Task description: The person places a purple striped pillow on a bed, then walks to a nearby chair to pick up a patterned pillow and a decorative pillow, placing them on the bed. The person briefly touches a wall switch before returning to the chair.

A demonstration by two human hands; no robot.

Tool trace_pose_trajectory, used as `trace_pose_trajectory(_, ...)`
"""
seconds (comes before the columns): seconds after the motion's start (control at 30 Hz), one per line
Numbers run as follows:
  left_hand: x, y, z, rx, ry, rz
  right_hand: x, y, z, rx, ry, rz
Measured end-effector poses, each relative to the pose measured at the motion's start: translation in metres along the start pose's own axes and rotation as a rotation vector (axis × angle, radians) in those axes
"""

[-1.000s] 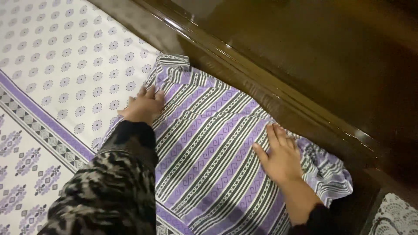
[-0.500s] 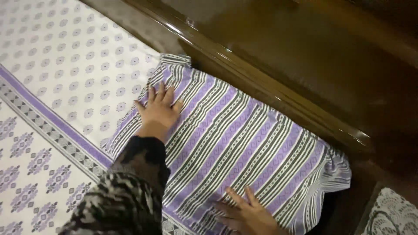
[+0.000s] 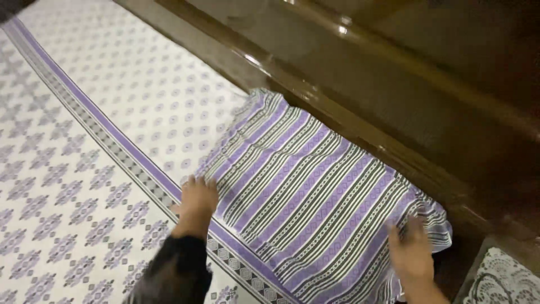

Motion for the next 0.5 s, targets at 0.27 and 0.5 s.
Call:
trace_pose_trajectory(0.27, 0.152, -0.049, -0.031, 0.383, -0.211, -0.051, 0.066, -0.012, -0.012, -0.290, -0.306, 0.098)
trace_pose_trajectory(0.5, 0.296, -0.025, 0.096, 0.185, -0.075, -0.226, 0.197, -0.099, 0.050, -0.345, -0.374, 0.276)
Point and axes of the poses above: each hand's wrist, its own x-axis away from the middle knuckle, its own z-axis out of the back of the hand, y = z × x, the point moved 7 cm from there along -x, towards the middle knuckle, and after that the axes turned 14 degrees about -y, right-handed, at the moved point
